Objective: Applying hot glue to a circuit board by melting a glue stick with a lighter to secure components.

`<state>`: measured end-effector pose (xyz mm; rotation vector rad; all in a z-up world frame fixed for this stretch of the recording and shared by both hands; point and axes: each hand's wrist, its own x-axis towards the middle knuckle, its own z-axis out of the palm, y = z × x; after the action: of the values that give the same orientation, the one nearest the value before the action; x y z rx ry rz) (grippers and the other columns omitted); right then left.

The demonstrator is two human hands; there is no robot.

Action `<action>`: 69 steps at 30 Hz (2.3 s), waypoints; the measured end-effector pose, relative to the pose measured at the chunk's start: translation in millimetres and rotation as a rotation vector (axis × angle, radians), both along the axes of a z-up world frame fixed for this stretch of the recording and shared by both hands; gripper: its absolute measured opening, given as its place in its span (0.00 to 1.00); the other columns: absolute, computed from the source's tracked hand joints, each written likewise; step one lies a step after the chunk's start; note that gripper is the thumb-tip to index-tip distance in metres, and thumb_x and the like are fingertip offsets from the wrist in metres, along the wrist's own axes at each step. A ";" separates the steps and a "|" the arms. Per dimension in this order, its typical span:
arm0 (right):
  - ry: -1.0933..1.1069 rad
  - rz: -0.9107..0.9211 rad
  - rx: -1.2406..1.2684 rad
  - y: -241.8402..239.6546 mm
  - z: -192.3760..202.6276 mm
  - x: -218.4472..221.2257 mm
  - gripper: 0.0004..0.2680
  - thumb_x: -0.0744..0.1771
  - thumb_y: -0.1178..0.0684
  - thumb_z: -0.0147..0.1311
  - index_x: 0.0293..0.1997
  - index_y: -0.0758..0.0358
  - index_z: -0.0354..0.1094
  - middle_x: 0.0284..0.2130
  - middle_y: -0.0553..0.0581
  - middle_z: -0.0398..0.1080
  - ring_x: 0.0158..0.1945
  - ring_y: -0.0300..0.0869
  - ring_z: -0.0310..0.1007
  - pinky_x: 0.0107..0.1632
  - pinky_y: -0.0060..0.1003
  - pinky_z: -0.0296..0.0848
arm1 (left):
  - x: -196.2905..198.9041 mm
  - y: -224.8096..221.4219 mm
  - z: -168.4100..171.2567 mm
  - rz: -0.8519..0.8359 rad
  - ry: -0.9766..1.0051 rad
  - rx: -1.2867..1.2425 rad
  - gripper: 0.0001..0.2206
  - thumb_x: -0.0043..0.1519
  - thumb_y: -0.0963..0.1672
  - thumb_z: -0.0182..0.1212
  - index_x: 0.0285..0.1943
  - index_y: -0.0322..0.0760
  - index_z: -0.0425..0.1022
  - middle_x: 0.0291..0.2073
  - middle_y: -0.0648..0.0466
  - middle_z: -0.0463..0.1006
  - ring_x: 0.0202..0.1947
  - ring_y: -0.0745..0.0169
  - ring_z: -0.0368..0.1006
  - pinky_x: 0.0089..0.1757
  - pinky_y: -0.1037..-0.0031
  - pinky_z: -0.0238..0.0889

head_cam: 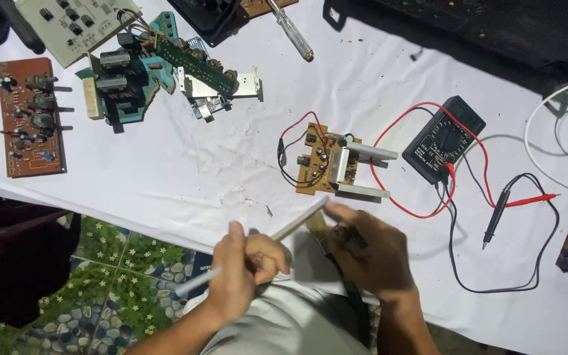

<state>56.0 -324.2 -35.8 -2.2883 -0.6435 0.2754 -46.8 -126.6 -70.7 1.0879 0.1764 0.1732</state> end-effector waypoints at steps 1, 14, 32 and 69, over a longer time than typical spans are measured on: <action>0.000 0.000 0.000 4.6 3.0 -0.3 0.16 0.63 0.54 0.62 0.57 0.47 0.73 0.25 0.41 0.73 0.19 0.29 0.60 0.28 0.24 0.66 | 2.6 4.3 5.6 0.000 0.000 0.000 0.34 0.75 0.50 0.22 0.29 0.35 0.78 0.10 0.59 0.59 0.11 0.69 0.54 0.18 0.76 0.48; -0.282 -0.122 0.059 5.7 -13.1 -4.7 0.13 0.66 0.50 0.65 0.54 0.54 0.70 0.31 0.47 0.77 0.28 0.30 0.73 0.38 0.26 0.75 | 16.3 19.1 21.7 -0.072 0.504 -0.327 0.39 0.71 0.55 0.34 0.15 0.23 0.75 0.03 0.50 0.54 0.06 0.64 0.45 0.16 0.75 0.39; -0.055 0.180 0.216 18.8 8.6 1.3 0.04 0.66 0.56 0.60 0.44 0.55 0.75 0.29 0.49 0.74 0.22 0.34 0.63 0.28 0.26 0.63 | 18.5 13.5 28.8 0.090 0.344 0.131 0.29 0.72 0.51 0.36 0.29 0.27 0.78 0.09 0.55 0.63 0.13 0.67 0.59 0.23 0.76 0.56; -0.318 0.372 -0.013 43.1 -5.4 109.4 0.18 0.64 0.61 0.55 0.61 0.58 0.71 0.36 0.54 0.78 0.41 0.50 0.68 0.49 0.41 0.65 | 47.5 70.4 39.2 0.536 0.103 0.277 0.30 0.75 0.48 0.38 0.16 0.33 0.67 0.04 0.52 0.54 0.04 0.66 0.54 0.13 0.82 0.50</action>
<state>165.4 -281.1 -41.2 -2.2315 -1.2371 0.0877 0.6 -56.3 -31.5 1.3078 0.5494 0.6370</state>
